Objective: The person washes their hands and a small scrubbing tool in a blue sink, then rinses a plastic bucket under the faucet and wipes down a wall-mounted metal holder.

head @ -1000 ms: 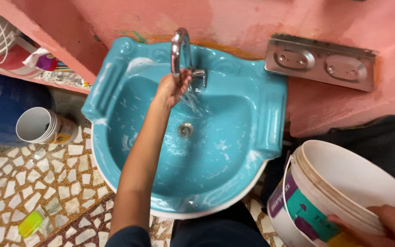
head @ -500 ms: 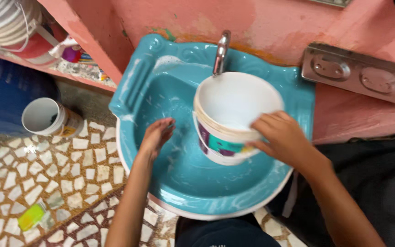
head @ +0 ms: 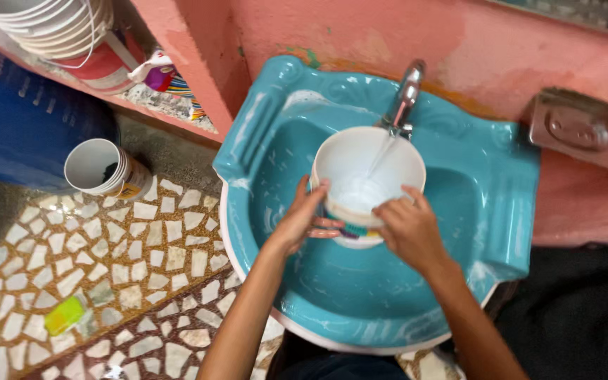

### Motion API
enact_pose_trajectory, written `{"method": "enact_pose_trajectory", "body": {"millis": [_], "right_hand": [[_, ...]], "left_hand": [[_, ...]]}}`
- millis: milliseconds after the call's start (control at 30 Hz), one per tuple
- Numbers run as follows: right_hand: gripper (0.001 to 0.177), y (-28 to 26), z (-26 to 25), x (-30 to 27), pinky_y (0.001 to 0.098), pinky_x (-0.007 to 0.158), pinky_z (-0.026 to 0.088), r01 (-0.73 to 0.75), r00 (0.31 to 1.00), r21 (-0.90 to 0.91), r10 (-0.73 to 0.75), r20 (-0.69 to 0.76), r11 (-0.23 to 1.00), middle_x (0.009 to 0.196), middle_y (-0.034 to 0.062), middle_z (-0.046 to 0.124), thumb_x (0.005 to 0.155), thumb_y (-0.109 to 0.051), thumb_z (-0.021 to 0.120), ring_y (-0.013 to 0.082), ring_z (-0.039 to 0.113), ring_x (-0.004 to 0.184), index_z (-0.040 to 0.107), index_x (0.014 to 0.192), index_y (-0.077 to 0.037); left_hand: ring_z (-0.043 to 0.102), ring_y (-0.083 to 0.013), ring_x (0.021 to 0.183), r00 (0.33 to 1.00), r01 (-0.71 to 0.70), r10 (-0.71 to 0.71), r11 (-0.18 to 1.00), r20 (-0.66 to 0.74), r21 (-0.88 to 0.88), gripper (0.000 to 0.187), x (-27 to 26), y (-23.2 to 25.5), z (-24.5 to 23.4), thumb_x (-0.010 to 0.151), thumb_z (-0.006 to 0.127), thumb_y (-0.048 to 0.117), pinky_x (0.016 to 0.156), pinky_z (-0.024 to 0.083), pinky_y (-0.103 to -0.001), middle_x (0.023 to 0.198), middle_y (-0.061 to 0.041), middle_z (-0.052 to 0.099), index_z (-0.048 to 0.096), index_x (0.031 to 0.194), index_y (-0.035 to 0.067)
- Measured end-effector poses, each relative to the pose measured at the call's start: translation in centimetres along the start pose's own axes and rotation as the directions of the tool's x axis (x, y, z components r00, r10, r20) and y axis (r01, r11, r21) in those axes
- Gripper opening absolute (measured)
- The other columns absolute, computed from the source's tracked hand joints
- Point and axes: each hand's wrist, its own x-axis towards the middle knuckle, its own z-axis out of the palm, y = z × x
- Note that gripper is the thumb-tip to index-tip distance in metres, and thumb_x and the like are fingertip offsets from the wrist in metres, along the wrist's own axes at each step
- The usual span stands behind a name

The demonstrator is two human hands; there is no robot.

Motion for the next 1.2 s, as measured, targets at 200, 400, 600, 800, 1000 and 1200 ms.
{"method": "enact_pose_trajectory", "body": {"millis": [200,400,600,800,1000,1200], "right_hand": [[0.034,0.4,1.5,-1.4,0.0505,0.107,0.044,-0.045,0.984,0.122,0.024,0.174,0.991,0.094,0.0037,0.072,0.075,-0.031,0.083,0.0228,0.069,0.097,0.071,0.099,-0.01],[0.028,9.2,7.4,4.2,0.0456,0.114,0.049,-0.373,0.713,0.903,0.556,0.426,-0.213,0.133,0.0164,0.065,0.1,-0.015,0.056,0.029,0.061,0.126,0.064,0.123,-0.002],[0.015,16.8,17.5,11.1,0.0433,0.1,0.055,0.02,0.665,0.664,0.506,0.549,-0.747,0.105,0.0111,0.073,0.098,-0.02,0.068,0.0294,0.068,0.107,0.068,0.099,-0.005],[0.024,17.7,18.7,13.6,0.0425,0.092,0.057,-0.253,0.577,0.687,0.464,0.672,-0.681,0.104,0.0102,0.074,0.102,-0.031,0.067,0.0279,0.071,0.103,0.066,0.097,-0.008],[0.024,16.5,10.9,10.4,0.0426,0.097,0.061,-0.234,0.561,0.712,0.506,0.655,-0.662,0.116,0.0143,0.075,0.098,-0.021,0.054,0.0279,0.073,0.109,0.069,0.109,-0.005],[0.024,12.9,6.4,8.9,0.0341,0.085,0.058,-0.422,0.597,0.778,0.503,0.625,-0.466,0.113,0.0117,0.075,0.103,-0.021,0.057,0.0207,0.07,0.096,0.071,0.113,-0.003]], "left_hand": [[0.071,-0.0459,0.095,0.997,-0.036,0.034,0.999,0.068,0.034,0.079,5.4,-4.3,-1.3,0.09,0.059,0.012,0.054,0.064,-0.041,0.137,-0.034,0.056,0.02,0.158,0.014],[0.071,-0.0361,0.1,0.97,-0.244,0.244,0.97,0.006,0.0,0.072,6.0,-7.0,-1.6,0.089,0.054,0.005,0.054,0.067,-0.04,0.137,-0.019,0.055,0.024,0.153,0.016],[0.071,-0.0371,0.097,0.963,-0.268,0.267,0.963,-0.019,-0.021,0.07,5.2,-6.1,-1.2,0.088,0.053,0.002,0.054,0.066,-0.039,0.136,-0.018,0.053,0.025,0.151,0.017],[0.071,-0.0341,0.096,0.949,-0.314,0.314,0.949,0.017,-0.01,0.073,4.8,-6.0,-2.3,0.087,0.052,0.0,0.054,0.067,-0.038,0.137,-0.02,0.052,0.022,0.152,0.017],[0.072,-0.0311,0.095,0.947,-0.317,0.315,0.948,0.062,0.021,0.076,5.1,-4.9,-1.6,0.088,0.051,0.0,0.056,0.067,-0.036,0.136,-0.019,0.053,0.021,0.155,0.018],[0.073,-0.0289,0.091,0.96,-0.277,0.276,0.961,0.051,0.018,0.076,5.4,-4.2,0.8,0.086,0.051,0.001,0.055,0.066,-0.032,0.135,-0.02,0.056,0.023,0.156,0.013]]}}
